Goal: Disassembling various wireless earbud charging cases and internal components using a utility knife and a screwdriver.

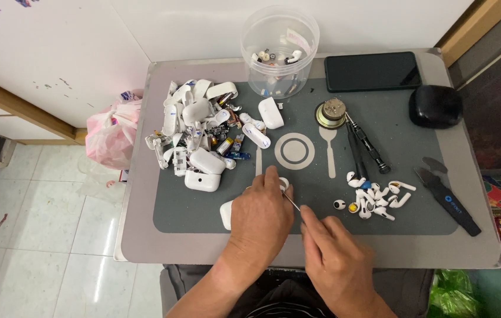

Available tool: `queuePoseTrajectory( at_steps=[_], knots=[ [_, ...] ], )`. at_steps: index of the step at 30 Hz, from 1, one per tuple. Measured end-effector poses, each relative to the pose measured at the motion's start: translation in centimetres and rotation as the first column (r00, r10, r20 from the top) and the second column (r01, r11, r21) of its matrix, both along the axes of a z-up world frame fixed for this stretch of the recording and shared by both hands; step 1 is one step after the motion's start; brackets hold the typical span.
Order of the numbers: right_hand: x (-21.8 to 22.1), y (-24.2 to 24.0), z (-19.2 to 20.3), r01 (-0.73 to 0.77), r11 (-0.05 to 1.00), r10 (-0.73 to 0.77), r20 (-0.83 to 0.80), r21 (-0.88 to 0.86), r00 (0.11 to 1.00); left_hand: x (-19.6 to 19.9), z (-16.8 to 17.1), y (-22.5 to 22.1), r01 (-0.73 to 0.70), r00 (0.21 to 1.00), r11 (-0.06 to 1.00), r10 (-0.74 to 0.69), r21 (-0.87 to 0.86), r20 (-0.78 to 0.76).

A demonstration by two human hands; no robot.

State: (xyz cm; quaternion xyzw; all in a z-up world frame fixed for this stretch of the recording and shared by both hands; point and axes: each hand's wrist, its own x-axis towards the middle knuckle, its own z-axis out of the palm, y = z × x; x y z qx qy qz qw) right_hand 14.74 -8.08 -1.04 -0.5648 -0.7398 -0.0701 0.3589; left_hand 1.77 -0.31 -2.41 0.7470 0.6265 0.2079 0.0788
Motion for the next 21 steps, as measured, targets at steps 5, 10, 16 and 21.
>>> queuePoseTrajectory(
  at_steps=[5, 10, 16, 21],
  knots=[
    [-0.1, -0.3, -2.0, 0.036, 0.997, -0.037, -0.012, -0.069, 0.999, 1.0, -1.6, 0.0, -0.059, 0.975, 0.995, 0.074, 0.080, -0.209],
    [0.2, -0.1, -2.5, 0.057, 0.932, -0.118, -0.151, -0.358, 0.981, 1.7, -1.3, -1.1, 0.008, 0.871, 0.973, 0.106, 0.230, -0.480],
    [0.2, 0.2, -1.0, -0.136, 0.840, -0.118, -0.421, -0.525, 0.899, -0.9, -2.9, -1.5, 0.132, 0.972, 0.989, -0.116, 0.064, -0.206],
    [-0.8, -0.6, -2.1, 0.062, 0.973, -0.086, -0.099, -0.223, 0.991, -1.8, -2.4, -1.6, 0.128, 0.992, 0.992, -0.128, -0.016, 0.016]
  ],
)
